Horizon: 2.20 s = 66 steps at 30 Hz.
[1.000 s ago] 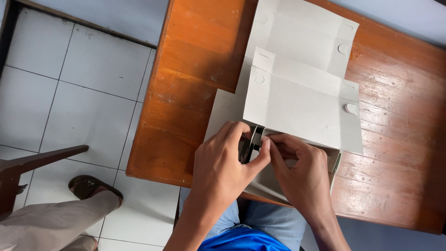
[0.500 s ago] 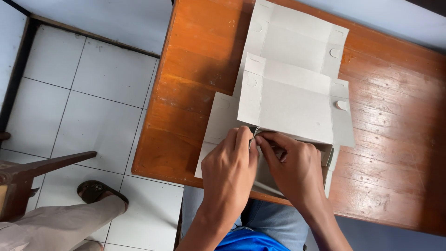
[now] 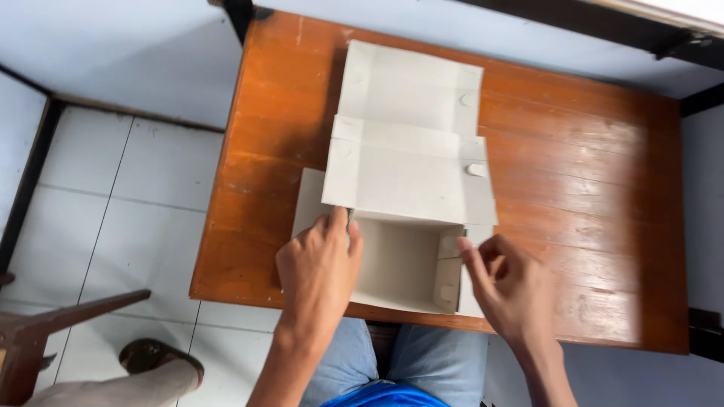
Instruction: Assembling a cardboard box by folding along scored lines and tucking in the flaps.
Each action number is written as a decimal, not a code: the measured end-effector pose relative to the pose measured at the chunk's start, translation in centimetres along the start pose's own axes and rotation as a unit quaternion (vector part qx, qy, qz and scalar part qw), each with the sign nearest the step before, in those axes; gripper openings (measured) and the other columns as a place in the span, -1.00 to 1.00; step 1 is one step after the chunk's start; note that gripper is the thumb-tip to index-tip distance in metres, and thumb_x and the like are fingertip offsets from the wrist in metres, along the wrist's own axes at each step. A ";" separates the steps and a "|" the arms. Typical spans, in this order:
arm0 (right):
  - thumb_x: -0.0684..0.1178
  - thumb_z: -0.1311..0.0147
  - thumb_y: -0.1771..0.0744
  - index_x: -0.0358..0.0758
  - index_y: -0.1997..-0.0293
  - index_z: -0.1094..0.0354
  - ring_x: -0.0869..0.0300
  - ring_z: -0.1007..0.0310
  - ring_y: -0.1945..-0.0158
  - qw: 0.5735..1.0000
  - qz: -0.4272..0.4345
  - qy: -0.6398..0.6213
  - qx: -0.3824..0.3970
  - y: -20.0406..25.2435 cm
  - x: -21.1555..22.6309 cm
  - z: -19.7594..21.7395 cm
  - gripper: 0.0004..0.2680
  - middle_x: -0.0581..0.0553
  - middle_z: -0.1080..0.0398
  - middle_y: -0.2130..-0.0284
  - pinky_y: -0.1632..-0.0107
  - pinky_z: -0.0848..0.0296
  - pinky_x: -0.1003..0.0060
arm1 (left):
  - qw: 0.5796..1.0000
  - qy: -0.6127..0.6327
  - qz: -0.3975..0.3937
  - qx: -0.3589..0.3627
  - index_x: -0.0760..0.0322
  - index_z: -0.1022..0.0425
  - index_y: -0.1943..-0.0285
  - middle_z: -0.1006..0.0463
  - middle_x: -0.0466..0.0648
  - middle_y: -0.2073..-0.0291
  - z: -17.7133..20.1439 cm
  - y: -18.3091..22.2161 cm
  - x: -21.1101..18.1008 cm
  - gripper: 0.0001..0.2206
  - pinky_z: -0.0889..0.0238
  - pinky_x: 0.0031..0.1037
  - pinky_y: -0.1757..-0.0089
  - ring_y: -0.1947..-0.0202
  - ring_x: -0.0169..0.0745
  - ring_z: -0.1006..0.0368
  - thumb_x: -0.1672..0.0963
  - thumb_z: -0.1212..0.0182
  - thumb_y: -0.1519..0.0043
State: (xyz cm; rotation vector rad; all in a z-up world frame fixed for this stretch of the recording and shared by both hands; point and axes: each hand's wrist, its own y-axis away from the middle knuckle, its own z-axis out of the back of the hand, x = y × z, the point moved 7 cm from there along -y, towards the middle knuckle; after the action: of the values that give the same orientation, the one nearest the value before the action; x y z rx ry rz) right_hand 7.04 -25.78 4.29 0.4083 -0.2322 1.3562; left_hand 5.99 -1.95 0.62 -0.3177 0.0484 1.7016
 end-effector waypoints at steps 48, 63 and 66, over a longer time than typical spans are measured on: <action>0.16 0.26 -0.40 -0.12 0.58 -0.36 -0.09 -0.56 0.52 0.981 0.080 0.163 0.068 -1.3 1.2 -2.7 -0.62 -0.12 -0.36 0.74 0.37 -0.53 0.07 | 0.990 0.064 0.025 0.126 0.25 -0.49 0.23 -0.63 0.07 0.47 0.9 -0.7 -0.8 -0.81 -0.53 -0.21 0.41 0.43 0.15 -0.65 0.06 -0.12 -0.32; 0.10 0.30 -0.46 -0.50 -0.21 -0.37 0.00 -0.50 0.33 0.884 -0.081 -0.454 0.083 -4.9 -3.1 -1.4 -0.60 -0.37 -0.52 0.10 0.34 -0.33 0.32 | 0.852 0.466 0.203 0.126 0.31 -0.30 -0.41 -0.40 0.35 -0.27 1.9 -4.0 3.9 -0.35 -0.22 0.03 -0.17 -0.30 0.34 -0.30 -0.18 0.20 -0.35; 0.09 0.23 -0.46 -0.51 -0.21 -0.37 -0.02 -0.55 0.30 0.873 -0.076 -0.475 0.078 -5.2 -2.2 -1.8 -0.61 -0.39 -0.54 0.07 0.31 -0.39 0.30 | 0.828 0.508 0.191 0.141 0.29 -0.16 -0.51 -0.40 0.41 -0.23 0.7 -5.2 3.2 -0.34 -0.25 0.03 -0.14 -0.23 0.37 -0.38 -0.10 -0.01 -0.28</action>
State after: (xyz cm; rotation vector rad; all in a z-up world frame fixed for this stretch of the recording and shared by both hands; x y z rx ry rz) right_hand 11.48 -27.84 0.98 1.1982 -0.8855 0.9226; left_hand 10.56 2.12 1.36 -1.0114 1.2115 1.6914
